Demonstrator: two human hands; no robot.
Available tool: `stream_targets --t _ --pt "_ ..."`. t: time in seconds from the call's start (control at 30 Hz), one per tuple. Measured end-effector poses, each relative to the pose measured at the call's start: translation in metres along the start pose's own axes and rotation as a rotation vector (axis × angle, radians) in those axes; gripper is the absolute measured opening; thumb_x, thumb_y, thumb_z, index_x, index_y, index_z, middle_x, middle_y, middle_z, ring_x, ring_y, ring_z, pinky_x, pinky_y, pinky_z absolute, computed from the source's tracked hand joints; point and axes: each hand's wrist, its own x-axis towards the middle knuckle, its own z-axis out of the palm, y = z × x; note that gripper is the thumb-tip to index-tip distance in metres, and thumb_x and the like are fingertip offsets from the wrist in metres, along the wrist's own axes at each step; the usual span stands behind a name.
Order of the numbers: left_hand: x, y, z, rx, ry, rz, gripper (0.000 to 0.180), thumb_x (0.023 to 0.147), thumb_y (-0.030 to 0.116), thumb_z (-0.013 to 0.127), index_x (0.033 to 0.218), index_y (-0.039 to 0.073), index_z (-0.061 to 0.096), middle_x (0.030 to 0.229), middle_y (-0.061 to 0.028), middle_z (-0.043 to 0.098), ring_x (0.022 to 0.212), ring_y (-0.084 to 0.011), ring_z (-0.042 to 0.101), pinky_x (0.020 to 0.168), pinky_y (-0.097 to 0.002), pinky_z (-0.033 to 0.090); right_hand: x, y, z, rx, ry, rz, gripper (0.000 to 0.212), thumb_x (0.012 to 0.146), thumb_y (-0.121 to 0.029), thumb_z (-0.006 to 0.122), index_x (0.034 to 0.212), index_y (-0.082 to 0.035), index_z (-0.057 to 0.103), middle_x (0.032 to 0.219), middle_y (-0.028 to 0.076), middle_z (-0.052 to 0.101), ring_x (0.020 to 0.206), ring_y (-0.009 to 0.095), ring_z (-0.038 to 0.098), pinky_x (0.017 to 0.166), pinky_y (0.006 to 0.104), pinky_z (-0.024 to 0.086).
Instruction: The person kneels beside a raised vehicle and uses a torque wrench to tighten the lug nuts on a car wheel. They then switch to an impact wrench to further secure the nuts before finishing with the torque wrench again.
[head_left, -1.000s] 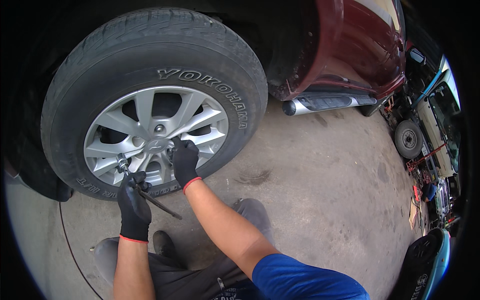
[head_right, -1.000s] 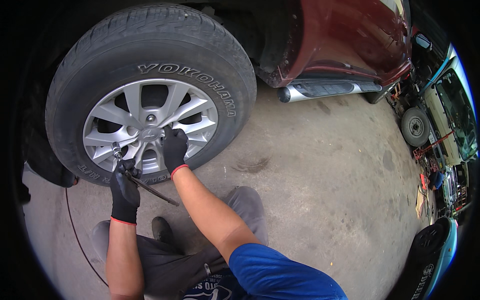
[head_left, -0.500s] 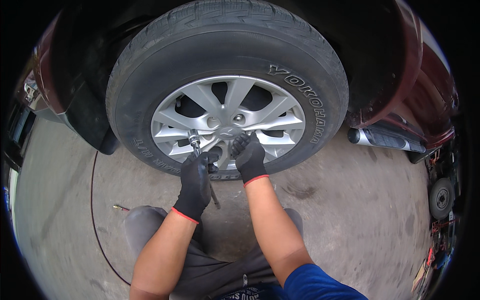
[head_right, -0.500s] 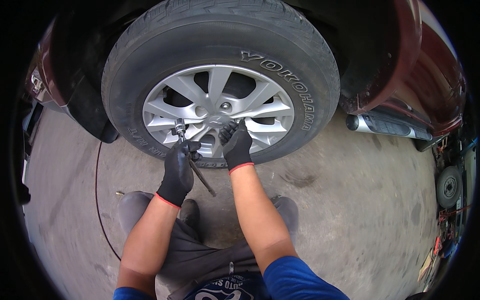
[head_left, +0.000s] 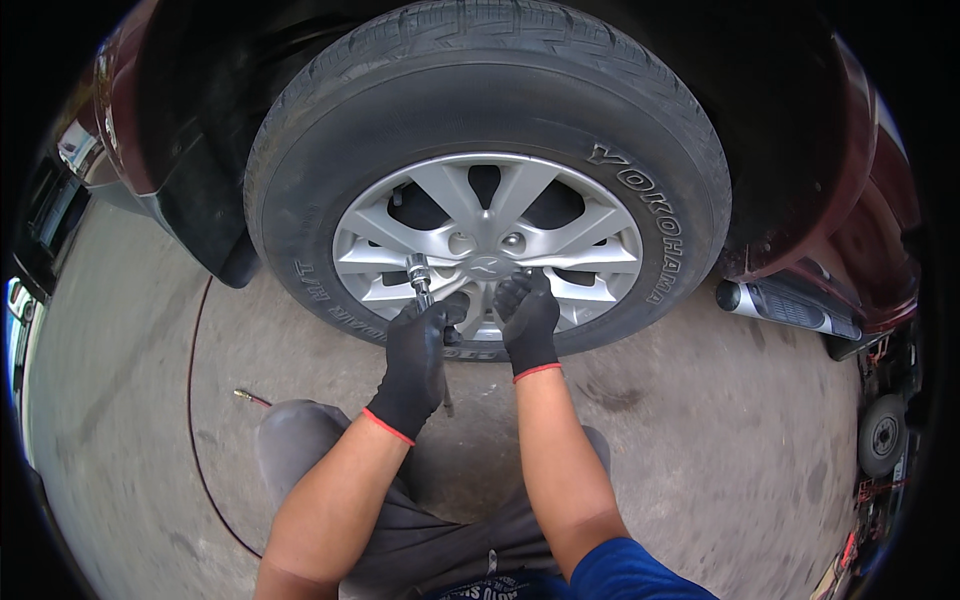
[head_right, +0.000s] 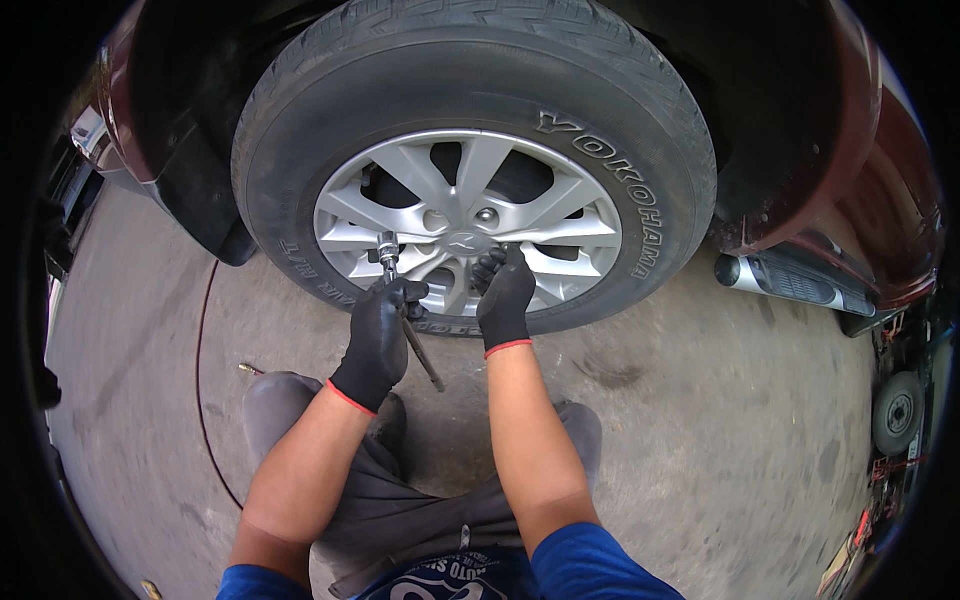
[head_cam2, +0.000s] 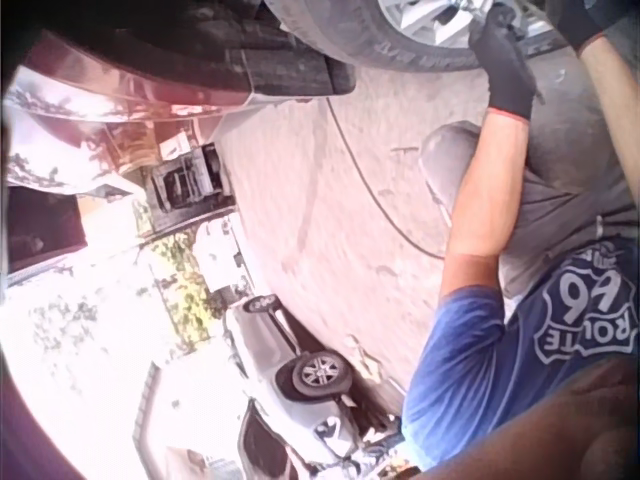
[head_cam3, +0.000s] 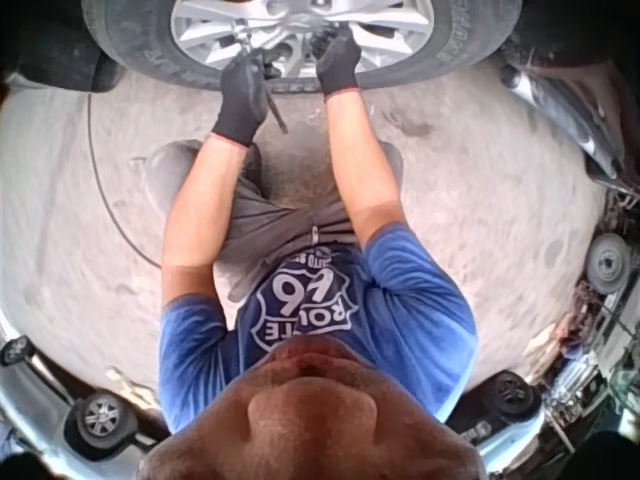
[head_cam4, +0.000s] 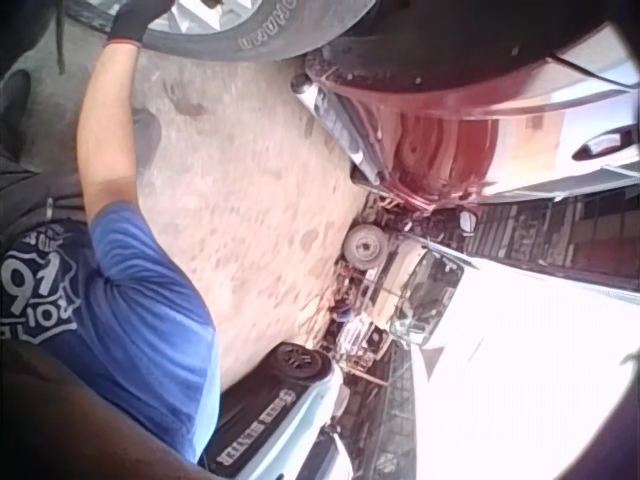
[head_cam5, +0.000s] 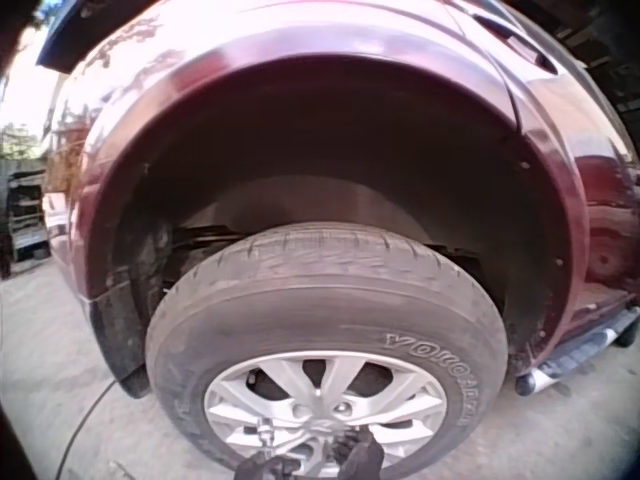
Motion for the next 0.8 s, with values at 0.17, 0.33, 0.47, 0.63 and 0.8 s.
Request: stream_targets --t 0.17,0.33,0.47,0.63,0.8 --pt "-0.001 0.004 -0.002 -0.011 0.010 -0.011 0.004 0.086 0.006 0.069 0.087 0.003 0.066 0.076 -0.0017 0.056 0.072 -0.0133 0.051 0.071 -0.0292 0.041 0.006 0.000 -0.003 0.114 -0.028 0.055 0.032 0.101 -0.040 0.060 0.094 -0.009 0.063 0.076 0.003 0.059 0.068 0.019 0.057 0.065 0.0312 0.048" --pt "0.000 0.004 -0.004 0.030 -0.004 -0.002 0.006 0.086 0.007 0.069 0.087 0.003 0.065 0.077 -0.0020 0.057 0.074 -0.0129 0.053 0.070 -0.0288 0.041 0.004 0.002 0.001 0.215 -0.111 0.119 0.036 0.105 -0.044 0.055 0.093 -0.010 0.064 0.079 0.001 0.059 0.071 0.017 0.054 0.065 0.0311 0.045" --pt "0.000 0.003 -0.003 -0.009 0.011 -0.002 0.005 0.087 0.008 0.068 0.088 0.003 0.065 0.077 -0.0024 0.058 0.074 -0.0125 0.053 0.070 -0.0284 0.042 0.000 0.005 0.003 0.253 -0.072 0.142 0.042 0.106 -0.049 0.051 0.093 -0.011 0.065 0.082 0.000 0.060 0.073 0.016 0.055 0.068 0.0315 0.046" --pt "0.000 0.002 -0.002 0.031 0.004 -0.024 0.006 0.087 0.007 0.067 0.091 0.003 0.066 0.080 -0.0032 0.060 0.074 -0.0127 0.053 0.071 -0.0287 0.043 -0.001 0.002 0.005 0.216 0.011 0.144 0.041 0.103 -0.050 0.056 0.092 -0.012 0.064 0.080 0.000 0.059 0.072 0.016 0.056 0.068 0.0315 0.048" --pt "-0.001 0.002 -0.002 0.016 -0.010 -0.026 0.009 0.089 0.009 0.065 0.095 0.002 0.067 0.082 -0.0036 0.061 0.076 -0.0131 0.054 0.071 -0.0292 0.043 -0.001 -0.004 0.012 0.174 0.138 0.102 0.034 0.100 -0.044 0.062 0.085 -0.013 0.061 0.074 -0.001 0.058 0.063 0.015 0.053 0.061 0.0290 0.046"
